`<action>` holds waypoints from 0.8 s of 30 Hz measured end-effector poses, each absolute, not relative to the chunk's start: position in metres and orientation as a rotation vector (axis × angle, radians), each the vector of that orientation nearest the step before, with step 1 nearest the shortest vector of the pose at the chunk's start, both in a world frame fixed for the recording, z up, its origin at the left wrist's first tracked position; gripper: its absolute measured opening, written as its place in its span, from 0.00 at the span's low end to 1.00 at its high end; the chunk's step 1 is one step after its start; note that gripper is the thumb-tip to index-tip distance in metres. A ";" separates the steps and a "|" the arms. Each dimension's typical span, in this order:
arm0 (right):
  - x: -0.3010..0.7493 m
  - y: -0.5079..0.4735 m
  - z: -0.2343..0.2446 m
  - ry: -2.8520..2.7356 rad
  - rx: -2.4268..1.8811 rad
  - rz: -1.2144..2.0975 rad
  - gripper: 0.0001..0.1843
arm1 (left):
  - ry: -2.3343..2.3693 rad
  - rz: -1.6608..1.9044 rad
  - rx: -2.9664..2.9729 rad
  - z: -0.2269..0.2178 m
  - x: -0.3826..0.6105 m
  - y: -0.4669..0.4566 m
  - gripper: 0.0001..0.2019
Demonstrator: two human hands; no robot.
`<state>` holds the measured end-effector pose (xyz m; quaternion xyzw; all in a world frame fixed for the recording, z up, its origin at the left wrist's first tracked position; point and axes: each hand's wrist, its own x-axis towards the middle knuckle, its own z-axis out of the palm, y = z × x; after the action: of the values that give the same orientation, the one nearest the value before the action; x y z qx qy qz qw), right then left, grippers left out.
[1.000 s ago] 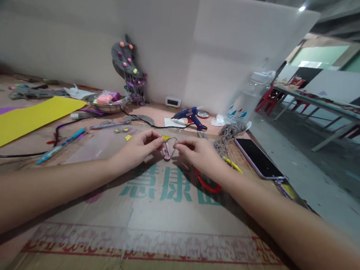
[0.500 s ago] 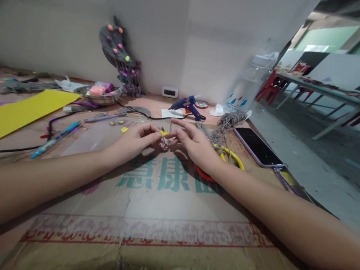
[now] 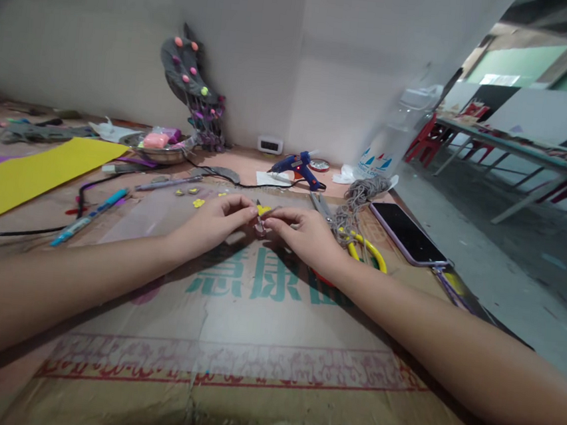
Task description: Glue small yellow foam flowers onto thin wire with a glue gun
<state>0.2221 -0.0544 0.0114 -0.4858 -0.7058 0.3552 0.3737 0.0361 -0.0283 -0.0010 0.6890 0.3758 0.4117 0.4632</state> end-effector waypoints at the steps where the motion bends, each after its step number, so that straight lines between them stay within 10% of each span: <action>1: 0.223 -0.054 0.011 -1.795 -1.278 0.889 0.11 | 0.931 0.989 1.717 -0.002 0.036 -0.029 0.10; 24: 0.225 -0.056 0.012 -1.799 -1.191 0.897 0.11 | 0.911 1.098 1.994 -0.013 0.033 -0.024 0.15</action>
<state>0.2248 -0.0561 0.0123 -0.4690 -0.7083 0.3534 0.3918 0.0335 -0.0240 -0.0132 0.7654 0.3497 0.4214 0.3381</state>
